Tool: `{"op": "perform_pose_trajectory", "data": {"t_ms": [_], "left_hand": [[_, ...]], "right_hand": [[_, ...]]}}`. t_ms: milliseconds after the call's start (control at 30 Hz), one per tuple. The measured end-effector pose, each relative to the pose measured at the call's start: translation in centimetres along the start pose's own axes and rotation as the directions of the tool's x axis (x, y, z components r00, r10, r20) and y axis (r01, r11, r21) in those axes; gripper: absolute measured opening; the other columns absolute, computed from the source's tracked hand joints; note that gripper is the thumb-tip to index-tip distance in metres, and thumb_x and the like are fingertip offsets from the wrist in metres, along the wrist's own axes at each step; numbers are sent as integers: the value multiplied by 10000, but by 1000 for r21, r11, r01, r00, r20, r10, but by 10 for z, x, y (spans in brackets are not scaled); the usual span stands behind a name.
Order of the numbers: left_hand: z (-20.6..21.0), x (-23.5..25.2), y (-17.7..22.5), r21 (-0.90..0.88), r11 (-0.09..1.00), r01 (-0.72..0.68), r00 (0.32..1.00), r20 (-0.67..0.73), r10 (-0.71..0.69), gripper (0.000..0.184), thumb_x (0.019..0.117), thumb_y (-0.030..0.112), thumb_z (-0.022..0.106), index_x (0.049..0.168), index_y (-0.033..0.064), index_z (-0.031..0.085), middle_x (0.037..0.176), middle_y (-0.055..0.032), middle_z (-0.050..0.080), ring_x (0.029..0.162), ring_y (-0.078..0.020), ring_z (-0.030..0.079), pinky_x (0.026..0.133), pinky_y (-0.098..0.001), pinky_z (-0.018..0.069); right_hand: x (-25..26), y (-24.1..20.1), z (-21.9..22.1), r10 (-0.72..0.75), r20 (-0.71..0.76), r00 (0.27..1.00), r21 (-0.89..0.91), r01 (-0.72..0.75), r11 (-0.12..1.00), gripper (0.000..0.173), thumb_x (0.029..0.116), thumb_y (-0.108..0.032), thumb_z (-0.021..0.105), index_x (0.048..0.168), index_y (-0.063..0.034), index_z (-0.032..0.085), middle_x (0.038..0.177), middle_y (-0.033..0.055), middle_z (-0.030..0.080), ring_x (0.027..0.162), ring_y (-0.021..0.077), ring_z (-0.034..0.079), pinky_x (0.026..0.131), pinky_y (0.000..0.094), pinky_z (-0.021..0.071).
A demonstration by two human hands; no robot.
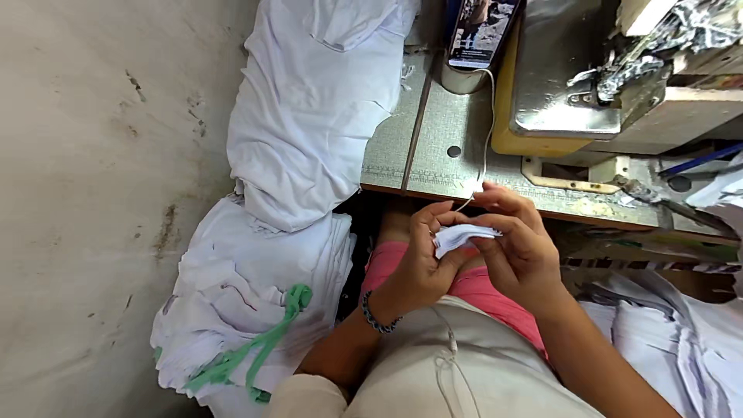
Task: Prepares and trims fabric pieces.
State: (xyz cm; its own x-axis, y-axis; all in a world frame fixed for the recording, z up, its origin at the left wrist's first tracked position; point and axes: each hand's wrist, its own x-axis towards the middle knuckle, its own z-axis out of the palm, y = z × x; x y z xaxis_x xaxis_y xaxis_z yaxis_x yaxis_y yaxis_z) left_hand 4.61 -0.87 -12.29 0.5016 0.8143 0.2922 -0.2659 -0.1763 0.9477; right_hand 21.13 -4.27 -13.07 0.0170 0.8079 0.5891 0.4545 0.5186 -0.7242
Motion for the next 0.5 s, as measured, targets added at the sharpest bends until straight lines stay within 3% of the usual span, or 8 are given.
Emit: {"op": "perform_pose_trajectory", "data": {"t_ms": [33,100,167,233,267,367,433,500], "left_hand": [[-8,-2,-10,-98,992,82,996,-13,-84,629,990,264,657,1405,-46,301,1193,-9,656,1051,-43,663,932,-282,564],[-32,-9,-40,-303,919,251,923,-210,-321,761,1026,529,520,1490,-19,267,1312,-87,650,1133,-180,681,952,-376,576],[-64,-2,-62,-518,807,283,656,-510,-557,817,1057,639,147,1548,-12,202,1411,-150,557,1208,-217,627,980,-381,529],[-101,5,-73,-630,775,52,457,-675,-579,856,1023,706,106,1568,52,203,1488,-132,485,1293,-201,567,1049,-361,486],[-114,9,-73,-617,783,-73,431,-728,-533,839,1017,718,127,1573,95,216,1510,-120,462,1327,-208,538,1082,-374,468],[-138,23,-65,-505,817,-281,483,-810,-334,656,1061,630,221,1573,225,283,1560,-40,436,1433,-196,437,1171,-444,395],[-148,34,-55,-425,867,-258,482,-835,-266,494,1110,437,367,1538,192,345,1513,-43,484,1401,-190,475,1149,-437,428],[-153,44,-45,-315,934,-169,426,-878,-219,390,1093,258,483,1445,98,434,1365,-79,575,1250,-193,580,1055,-405,503]], "right_hand": [[-2,0,1,-9,8,1000,16,9,1000,200,1080,-251,522,1093,-95,647,1295,58,641,1395,175,488,1171,364,409],[-6,-3,-2,-11,25,1000,84,9,996,210,1092,-242,497,1146,-99,640,1190,26,704,1264,126,602,1094,331,491],[-6,-6,-9,-14,58,998,142,6,990,205,1097,-234,488,1194,-110,619,1152,-10,691,1144,38,637,1005,234,529],[-7,-8,-13,-5,79,997,168,-8,986,201,1098,-231,489,1207,-114,609,1144,-32,673,1103,-11,626,968,175,521],[-9,-8,-13,6,89,996,175,-22,984,200,1097,-228,490,1205,-109,608,1144,-32,671,1095,-21,624,958,163,520],[-16,-4,-9,52,110,993,196,-73,978,194,1091,-219,505,1173,-81,613,1119,-22,669,1056,-35,623,925,138,520],[-20,-3,-6,82,119,989,201,-105,974,195,1088,-218,510,1164,-77,620,1107,-25,672,1039,-43,625,911,130,522],[-24,-2,-7,107,129,986,204,-132,970,198,1088,-223,511,1167,-86,629,1103,-38,673,1027,-51,624,902,126,523]]}}
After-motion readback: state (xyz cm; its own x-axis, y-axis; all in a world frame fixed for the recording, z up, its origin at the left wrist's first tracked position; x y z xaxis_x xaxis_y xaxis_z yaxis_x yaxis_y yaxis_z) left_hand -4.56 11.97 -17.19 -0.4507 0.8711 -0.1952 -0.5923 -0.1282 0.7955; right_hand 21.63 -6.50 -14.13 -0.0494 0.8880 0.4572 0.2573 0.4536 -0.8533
